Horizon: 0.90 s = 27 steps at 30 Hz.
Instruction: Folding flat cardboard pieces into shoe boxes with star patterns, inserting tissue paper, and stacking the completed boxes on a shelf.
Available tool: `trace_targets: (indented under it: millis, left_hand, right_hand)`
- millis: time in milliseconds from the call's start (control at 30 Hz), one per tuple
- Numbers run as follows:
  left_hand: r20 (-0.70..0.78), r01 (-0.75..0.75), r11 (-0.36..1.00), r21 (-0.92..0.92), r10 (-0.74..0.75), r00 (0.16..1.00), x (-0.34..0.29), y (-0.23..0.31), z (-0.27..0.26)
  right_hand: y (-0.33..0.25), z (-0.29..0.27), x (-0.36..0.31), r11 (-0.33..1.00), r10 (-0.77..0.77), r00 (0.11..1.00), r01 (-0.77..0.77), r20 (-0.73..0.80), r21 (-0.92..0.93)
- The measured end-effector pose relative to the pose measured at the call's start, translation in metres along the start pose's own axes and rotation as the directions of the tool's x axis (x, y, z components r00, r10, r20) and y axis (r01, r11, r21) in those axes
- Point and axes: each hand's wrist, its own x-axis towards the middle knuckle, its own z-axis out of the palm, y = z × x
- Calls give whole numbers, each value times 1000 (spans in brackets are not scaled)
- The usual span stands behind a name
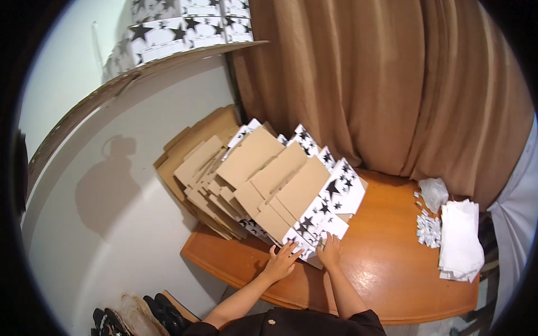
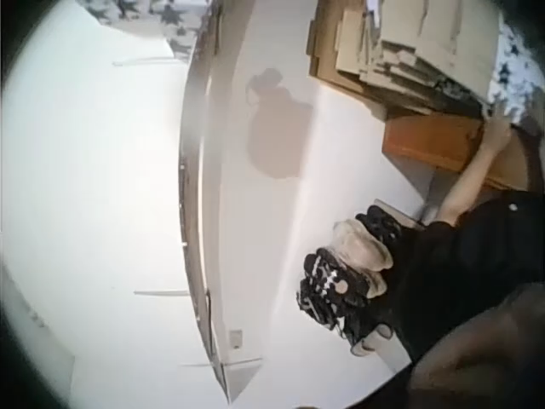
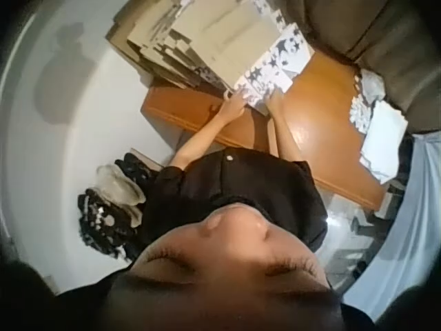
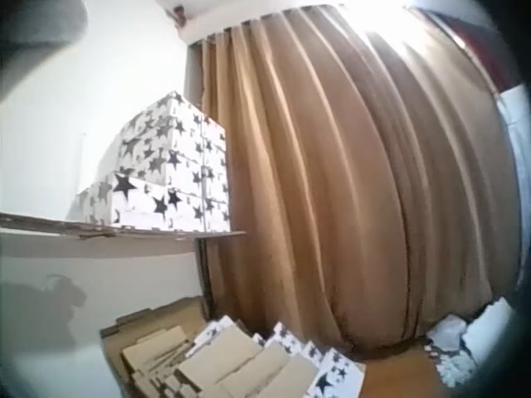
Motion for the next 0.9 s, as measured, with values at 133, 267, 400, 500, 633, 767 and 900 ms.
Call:
trace_targets:
  millis: [133,267,400,500,633,767,900]
  left_hand:
    - [141,32,999,31,-36,989,9,5,34]
    - [145,74,988,137,-94,985,11,-14,63]
    - [107,115,982,152,-132,986,15,-9,65]
    - [86,141,979,148,-154,984,23,7,65]
    - [61,205,968,143,-215,975,41,21,66]
    - [-21,213,973,89,-212,977,59,48,63]
    - [-165,60,996,70,-48,985,97,85,45]
  right_hand:
    - [27,-8,-15,971,178,921,-108,346,-213]
    - [37,-10,-24,950,116,952,-22,285,-312]
    - [56,-27,-33,920,53,984,19,173,-393]
    - [76,-24,-37,896,-26,999,38,33,-443]
    - [102,-19,-32,852,-231,973,206,9,-482]
    - [109,-36,-29,785,-342,938,315,49,-534]
    - [94,-93,-33,745,-576,792,404,-204,-531]
